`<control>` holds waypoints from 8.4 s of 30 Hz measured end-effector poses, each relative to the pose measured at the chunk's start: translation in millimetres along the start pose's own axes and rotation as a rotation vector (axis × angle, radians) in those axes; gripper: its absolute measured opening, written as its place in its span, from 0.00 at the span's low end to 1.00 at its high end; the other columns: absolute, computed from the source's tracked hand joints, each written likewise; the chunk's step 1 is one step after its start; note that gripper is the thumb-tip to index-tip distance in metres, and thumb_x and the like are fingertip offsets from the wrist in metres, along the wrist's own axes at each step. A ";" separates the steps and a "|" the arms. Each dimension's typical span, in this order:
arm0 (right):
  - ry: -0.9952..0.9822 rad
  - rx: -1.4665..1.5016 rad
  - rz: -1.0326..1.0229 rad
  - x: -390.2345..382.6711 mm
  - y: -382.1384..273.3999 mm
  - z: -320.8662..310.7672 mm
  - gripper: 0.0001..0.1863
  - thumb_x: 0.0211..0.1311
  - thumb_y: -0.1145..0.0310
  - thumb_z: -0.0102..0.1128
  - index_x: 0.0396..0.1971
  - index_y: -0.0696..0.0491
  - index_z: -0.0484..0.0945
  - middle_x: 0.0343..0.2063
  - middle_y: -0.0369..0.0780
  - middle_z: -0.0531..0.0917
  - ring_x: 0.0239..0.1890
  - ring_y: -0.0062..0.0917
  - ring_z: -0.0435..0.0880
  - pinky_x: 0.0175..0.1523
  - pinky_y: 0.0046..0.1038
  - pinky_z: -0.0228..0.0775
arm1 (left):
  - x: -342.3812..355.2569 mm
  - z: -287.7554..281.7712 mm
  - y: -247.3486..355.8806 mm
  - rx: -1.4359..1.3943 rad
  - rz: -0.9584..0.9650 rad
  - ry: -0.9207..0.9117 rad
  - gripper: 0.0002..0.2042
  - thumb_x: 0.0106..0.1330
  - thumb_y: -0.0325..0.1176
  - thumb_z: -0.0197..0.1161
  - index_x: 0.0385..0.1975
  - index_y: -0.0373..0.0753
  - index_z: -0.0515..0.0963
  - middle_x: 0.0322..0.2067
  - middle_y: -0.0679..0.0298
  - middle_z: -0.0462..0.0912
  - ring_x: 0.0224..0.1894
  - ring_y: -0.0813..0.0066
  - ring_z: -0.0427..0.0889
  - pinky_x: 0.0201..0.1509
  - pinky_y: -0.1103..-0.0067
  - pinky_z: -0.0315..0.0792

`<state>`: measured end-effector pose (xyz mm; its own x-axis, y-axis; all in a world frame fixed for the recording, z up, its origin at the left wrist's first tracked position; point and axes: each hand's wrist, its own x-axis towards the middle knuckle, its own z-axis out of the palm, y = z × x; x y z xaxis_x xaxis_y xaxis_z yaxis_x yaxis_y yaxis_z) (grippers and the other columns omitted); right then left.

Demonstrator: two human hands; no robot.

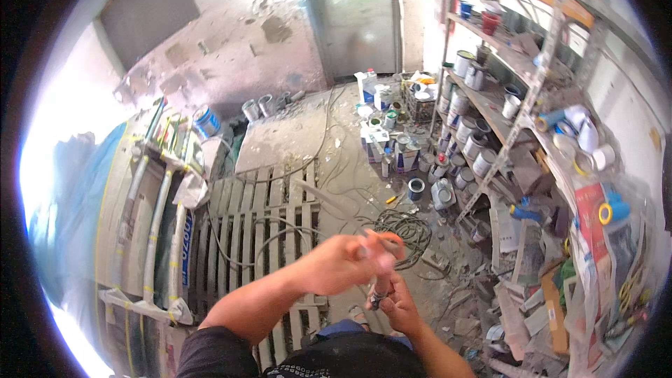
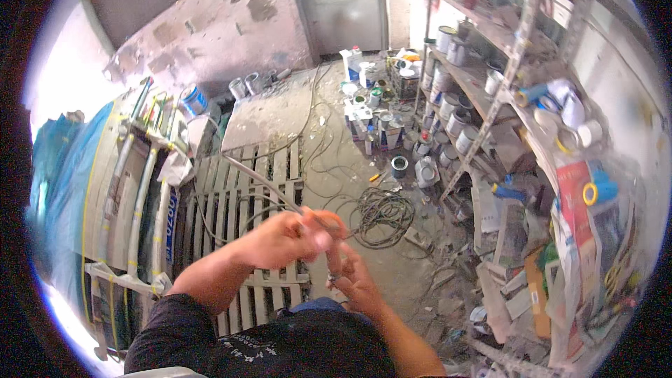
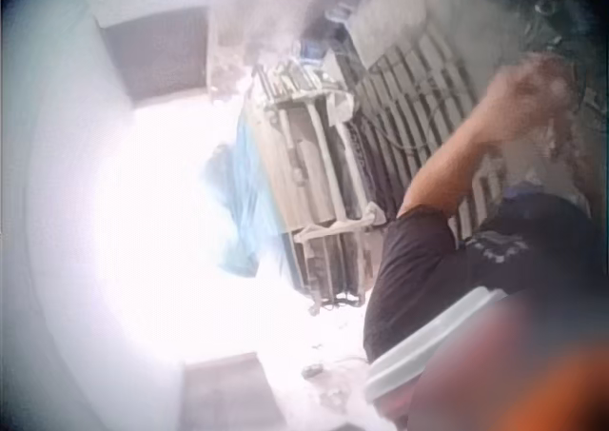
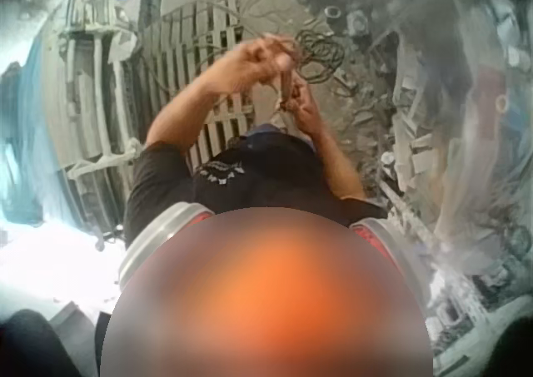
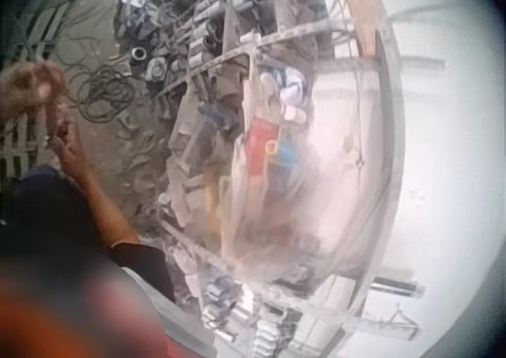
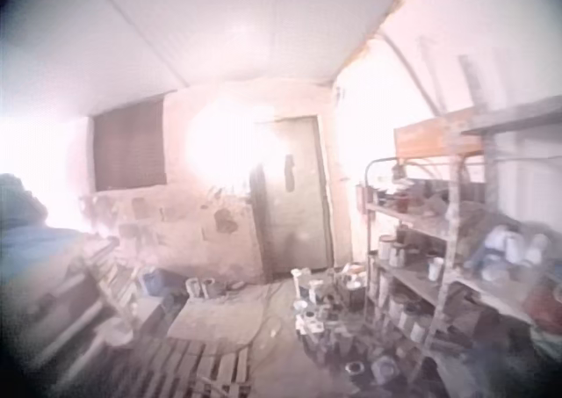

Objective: The person prepares a spray gun by attaching a hose and filling it with paint from a can. They then spray paint a car bumper and a side mirror that are resting on a wooden pallet in a workshop.

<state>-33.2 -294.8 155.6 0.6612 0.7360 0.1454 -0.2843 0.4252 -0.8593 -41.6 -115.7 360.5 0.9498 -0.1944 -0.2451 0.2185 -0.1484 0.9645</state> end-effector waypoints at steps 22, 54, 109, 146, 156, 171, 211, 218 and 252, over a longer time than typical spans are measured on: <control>0.467 -0.315 0.110 -107.4 -124.5 -10.8 0.31 0.70 0.60 0.48 0.67 0.53 0.51 0.41 0.42 0.77 0.29 0.17 0.73 0.34 0.22 0.69 | 77.0 113.2 -1.9 -0.433 0.385 0.509 0.08 0.70 0.36 0.50 0.33 0.38 0.69 0.30 0.60 0.75 0.32 0.70 0.77 0.34 0.73 0.73; 1.274 -0.987 -0.030 -13.6 -117.3 12.6 0.32 0.68 0.61 0.51 0.67 0.54 0.50 0.52 0.52 0.75 0.45 0.45 0.82 0.43 0.38 0.75 | 236.7 88.3 -27.5 -0.517 0.167 -0.075 0.16 0.73 0.48 0.45 0.30 0.41 0.66 0.25 0.70 0.69 0.24 0.81 0.68 0.27 0.77 0.65; 2.212 -0.464 -0.063 -233.3 -26.3 -19.3 0.27 0.66 0.58 0.56 0.58 0.59 0.65 0.41 0.43 0.81 0.46 0.30 0.79 0.51 0.30 0.70 | 579.8 465.6 235.6 0.831 1.290 0.059 0.12 0.65 0.37 0.54 0.40 0.36 0.77 0.37 0.48 0.80 0.43 0.53 0.79 0.48 0.64 0.71; 2.151 -0.173 -0.308 -300.9 -0.4 36.5 0.23 0.67 0.60 0.53 0.57 0.56 0.69 0.43 0.42 0.80 0.45 0.24 0.76 0.52 0.28 0.67 | 344.9 679.1 188.4 0.004 0.150 -1.314 0.04 0.60 0.25 0.55 0.34 0.36 0.70 0.25 0.64 0.73 0.23 0.75 0.74 0.20 0.79 0.68; 1.944 -0.071 -0.532 -313.2 -19.3 24.1 0.26 0.70 0.61 0.48 0.63 0.56 0.58 0.36 0.41 0.81 0.25 0.17 0.75 0.30 0.22 0.70 | 290.1 535.9 165.5 0.246 0.214 -1.275 0.06 0.61 0.28 0.55 0.36 0.37 0.68 0.18 0.64 0.70 0.18 0.78 0.70 0.18 0.81 0.63; 1.809 -0.674 -0.821 -291.1 -261.3 4.9 0.44 0.49 0.74 0.69 0.65 0.54 0.52 0.45 0.44 0.74 0.44 0.25 0.75 0.44 0.26 0.72 | 189.5 350.0 114.4 0.336 0.327 -1.171 0.05 0.65 0.31 0.55 0.30 0.36 0.70 0.15 0.68 0.69 0.17 0.82 0.65 0.19 0.83 0.56; 2.068 -0.695 -0.647 -372.5 -484.3 -194.9 0.34 0.52 0.49 0.69 0.53 0.52 0.67 0.25 0.31 0.70 0.18 0.14 0.63 0.19 0.18 0.52 | 190.4 -3.2 14.1 -0.993 0.178 -1.076 0.10 0.55 0.28 0.63 0.31 0.28 0.74 0.16 0.50 0.76 0.13 0.53 0.77 0.12 0.66 0.72; 2.115 -0.754 -0.476 -384.4 -454.6 -259.0 0.31 0.54 0.43 0.64 0.48 0.52 0.68 0.31 0.32 0.73 0.17 0.14 0.59 0.19 0.21 0.49 | 153.8 32.3 12.5 -1.110 0.283 -1.026 0.10 0.57 0.30 0.62 0.30 0.27 0.74 0.17 0.50 0.77 0.13 0.55 0.78 0.13 0.66 0.76; 1.324 -0.461 -1.128 -235.3 -298.1 -66.7 0.24 0.70 0.55 0.41 0.61 0.51 0.62 0.29 0.40 0.77 0.15 0.18 0.71 0.13 0.17 0.56 | 172.9 -33.9 -58.8 -0.772 0.488 -0.423 0.18 0.61 0.45 0.61 0.37 0.35 0.71 0.11 0.64 0.70 0.06 0.73 0.66 0.07 0.77 0.60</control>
<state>-57.7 -629.8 344.9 0.5034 -0.7392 0.4474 0.6928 0.0360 -0.7202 117.4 -107.7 264.8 0.8494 -0.4170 0.3236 0.0544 0.6790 0.7321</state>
